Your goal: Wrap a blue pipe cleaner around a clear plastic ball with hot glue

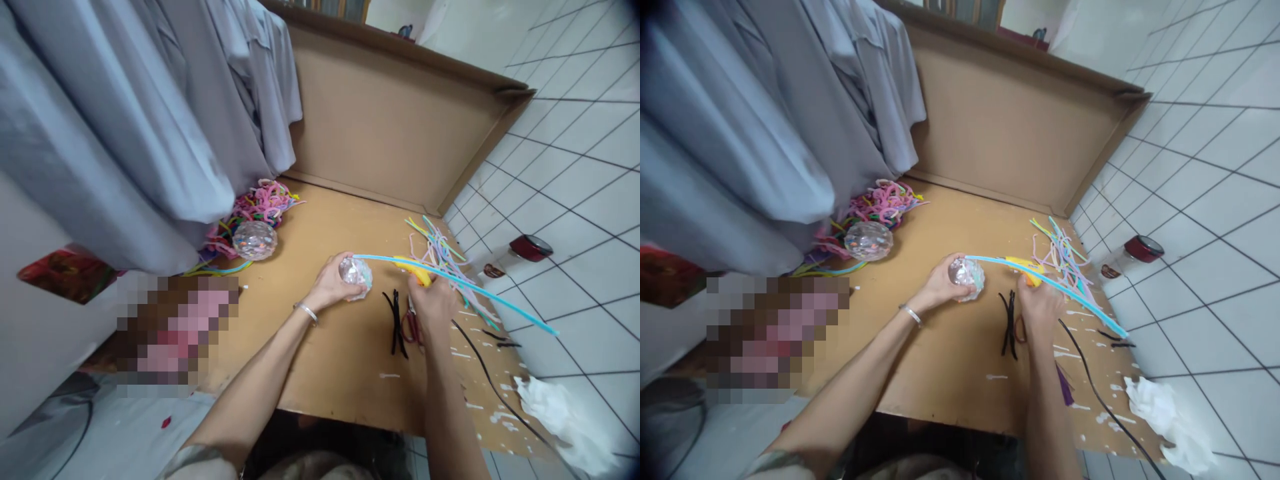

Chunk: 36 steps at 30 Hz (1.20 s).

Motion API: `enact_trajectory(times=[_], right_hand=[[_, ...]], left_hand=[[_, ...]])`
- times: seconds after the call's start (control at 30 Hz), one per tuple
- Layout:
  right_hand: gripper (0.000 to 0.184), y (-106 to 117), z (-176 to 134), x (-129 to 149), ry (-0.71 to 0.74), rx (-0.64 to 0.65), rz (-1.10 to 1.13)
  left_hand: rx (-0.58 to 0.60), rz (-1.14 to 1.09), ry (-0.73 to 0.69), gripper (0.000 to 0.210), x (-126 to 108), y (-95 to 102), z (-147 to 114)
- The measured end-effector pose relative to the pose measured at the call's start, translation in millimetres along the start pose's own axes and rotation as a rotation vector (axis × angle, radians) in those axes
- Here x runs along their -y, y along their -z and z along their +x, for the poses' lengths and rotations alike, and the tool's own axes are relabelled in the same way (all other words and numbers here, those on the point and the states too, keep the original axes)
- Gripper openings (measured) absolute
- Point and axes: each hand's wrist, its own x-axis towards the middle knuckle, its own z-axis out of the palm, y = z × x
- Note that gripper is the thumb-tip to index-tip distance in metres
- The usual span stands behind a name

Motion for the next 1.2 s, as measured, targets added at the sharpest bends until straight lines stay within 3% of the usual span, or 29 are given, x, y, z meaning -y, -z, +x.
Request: enact_trajectory(times=[0.13,0.27,0.53,0.9,1.2], right_hand=[[0.049,10,-19,24,0.073,-0.07,0.219],[0.048,2,-29,29,0.148,-0.125,0.298],[0.043,-4,-30,27,0.236,-0.242,0.257],[0.031,0,-33,25,0.295,-0.229,0.245],[0.039,-4,-31,22,0.312,-0.269,0.235]], left_hand=[[-0.029,-0.056,0.026,0.08,3,3.2,2],[-0.032,-0.081,0.054,0.079,2,6.9,4],[0.023,-0.032,0.048,0.081,-3,5.6,1],[0.047,0.116,-0.024,0.084,0,2.0,-1],[0.04,0.118,-0.07,0.081,1,1.3,-2]])
